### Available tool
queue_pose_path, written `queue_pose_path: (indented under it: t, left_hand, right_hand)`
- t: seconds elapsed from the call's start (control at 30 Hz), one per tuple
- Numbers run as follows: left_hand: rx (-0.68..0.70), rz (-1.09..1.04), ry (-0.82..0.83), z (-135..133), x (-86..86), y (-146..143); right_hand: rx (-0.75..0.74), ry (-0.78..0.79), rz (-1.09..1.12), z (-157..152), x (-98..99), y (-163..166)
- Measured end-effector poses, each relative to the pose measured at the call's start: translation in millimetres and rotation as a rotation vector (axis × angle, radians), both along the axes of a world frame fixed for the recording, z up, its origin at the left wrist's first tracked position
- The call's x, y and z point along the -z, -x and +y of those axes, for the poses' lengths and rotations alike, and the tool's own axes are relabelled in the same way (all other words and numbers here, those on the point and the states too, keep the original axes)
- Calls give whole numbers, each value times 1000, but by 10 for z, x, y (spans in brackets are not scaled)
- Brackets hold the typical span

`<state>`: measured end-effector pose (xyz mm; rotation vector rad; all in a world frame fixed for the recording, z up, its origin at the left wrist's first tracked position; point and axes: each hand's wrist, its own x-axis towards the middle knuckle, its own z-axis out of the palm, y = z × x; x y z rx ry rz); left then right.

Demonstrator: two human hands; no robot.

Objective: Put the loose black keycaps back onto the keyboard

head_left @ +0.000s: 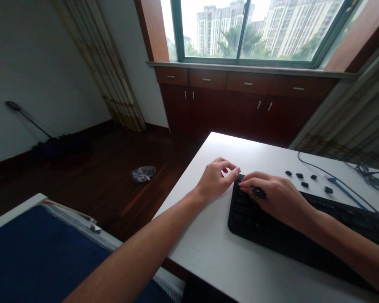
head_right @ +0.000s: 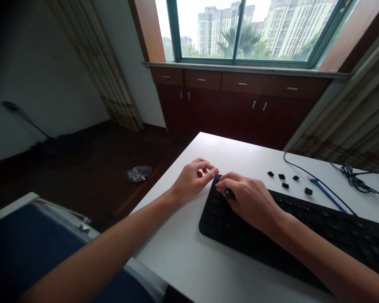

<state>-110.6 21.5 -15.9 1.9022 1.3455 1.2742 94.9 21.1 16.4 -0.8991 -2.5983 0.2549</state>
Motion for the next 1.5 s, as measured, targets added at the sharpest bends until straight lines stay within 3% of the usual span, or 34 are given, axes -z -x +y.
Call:
queue_pose_path:
  t: [0.4,0.87,1.0,1.1,1.17,1.23,1.33,1.43,1.5]
  left_hand:
    - [4,-7,4,-2,-8,-8]
    - [4,-62,17,-4,-10,-9]
    - [-33,-119,41,12,-32,0]
    - [-79,-192,65,51,-39,27]
    - [-114,-251,80,86,-31,53]
    - [-144,-312,98,121,-12,80]
    - [-191,-390,117,158,20,113]
    - [-222,-437,129,172,38,130]
    - [-223,-444,137,174,39,135]
  right_hand:
    - [22,44,113,14,46,-16]
    - [-9,64,27,-4,-21,-3]
    - [97,131,323,-18,-206,102]
    - [189,475,810,-3,-384,282]
    - [108,721,1079,20,-473,419]
    - [-22,740,1245,48,-495,537]
    - [-119,667,1273,92,-375,661]
    - [-93,698,1155,117,-215,745]
    - [-86,708,1147,107,-208,768]
